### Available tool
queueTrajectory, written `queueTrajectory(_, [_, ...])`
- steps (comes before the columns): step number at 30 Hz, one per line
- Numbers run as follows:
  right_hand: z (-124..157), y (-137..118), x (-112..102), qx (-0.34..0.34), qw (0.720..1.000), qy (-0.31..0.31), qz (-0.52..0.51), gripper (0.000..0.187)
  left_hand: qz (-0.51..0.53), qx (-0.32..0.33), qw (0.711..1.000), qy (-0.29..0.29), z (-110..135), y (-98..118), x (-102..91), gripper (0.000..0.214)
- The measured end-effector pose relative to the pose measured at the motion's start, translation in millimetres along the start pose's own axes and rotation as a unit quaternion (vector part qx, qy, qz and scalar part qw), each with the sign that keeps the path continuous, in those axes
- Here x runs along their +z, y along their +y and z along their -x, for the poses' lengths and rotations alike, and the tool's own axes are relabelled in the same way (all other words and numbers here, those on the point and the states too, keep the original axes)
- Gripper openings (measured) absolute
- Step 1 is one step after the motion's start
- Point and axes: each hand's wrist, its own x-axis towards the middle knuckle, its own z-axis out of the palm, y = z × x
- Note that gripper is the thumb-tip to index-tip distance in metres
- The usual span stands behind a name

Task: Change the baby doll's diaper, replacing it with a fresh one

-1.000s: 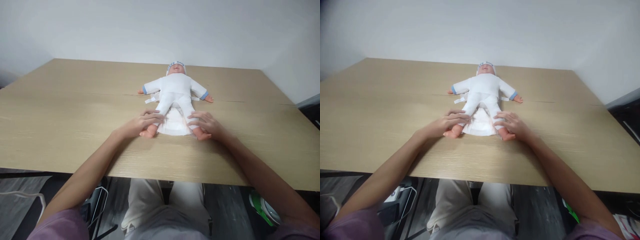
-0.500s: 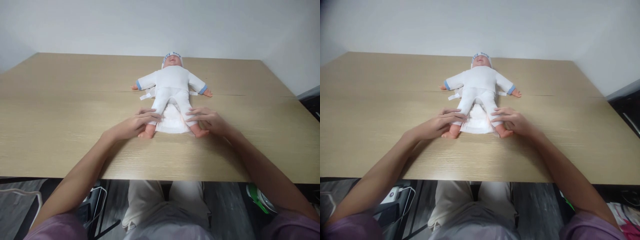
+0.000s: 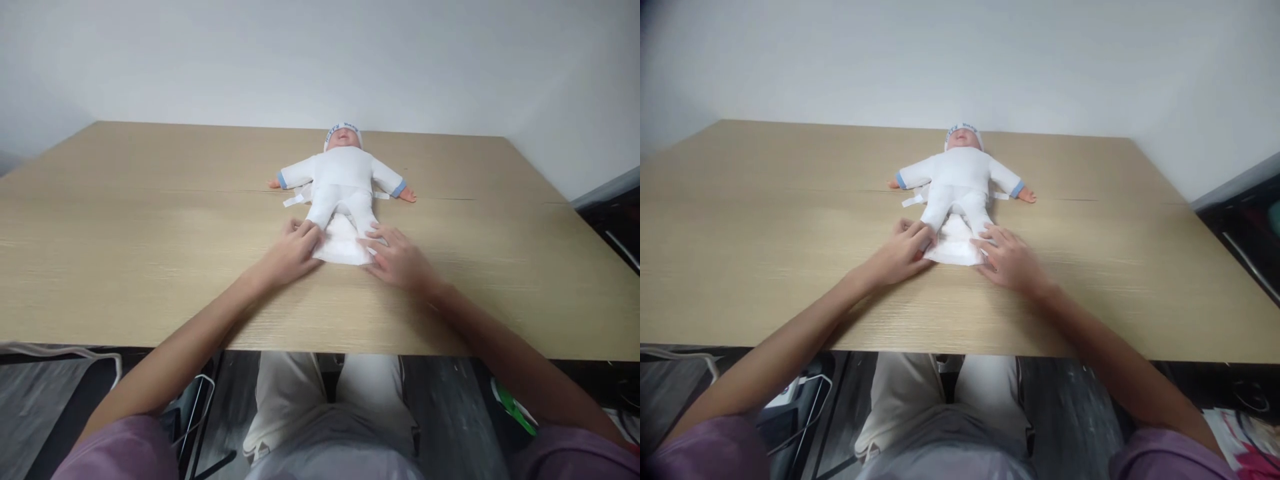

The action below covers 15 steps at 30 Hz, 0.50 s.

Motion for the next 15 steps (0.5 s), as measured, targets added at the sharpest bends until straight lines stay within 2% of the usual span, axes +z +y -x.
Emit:
queueTrajectory(2, [-2, 3, 1, 0.011, 1.0, 0.013, 0.0, 0.034, -0.007, 0.0, 1.0, 0.008, -3, -1, -1.8, 0.013])
queueTrajectory(5, [-11, 10, -3, 0.029, 0.999, 0.033, -0.023, 0.033, 0.029, -0.017, 0.999, 0.024, -10, -5, -11.6, 0.012])
queueTrajectory(8, [-29, 17, -10, 0.063, 0.995, 0.056, -0.056, 0.031, 0.113, -0.062, 0.991, 0.044, -24, -10, -27.4, 0.015])
queueTrajectory(10, [-45, 21, -15, 0.064, 0.991, 0.086, -0.083, 0.03, 0.144, -0.075, 0.984, 0.072, -38, -15, -37.9, 0.021])
queueTrajectory(13, [-72, 29, -21, 0.035, 0.983, 0.149, -0.102, 0.028, 0.126, -0.066, 0.981, 0.133, -66, -26, -48.5, 0.033])
queueTrajectory(15, [-90, 36, -24, 0.037, 0.977, 0.178, -0.114, 0.026, 0.14, -0.063, 0.977, 0.145, -86, -37, -51.6, 0.037])
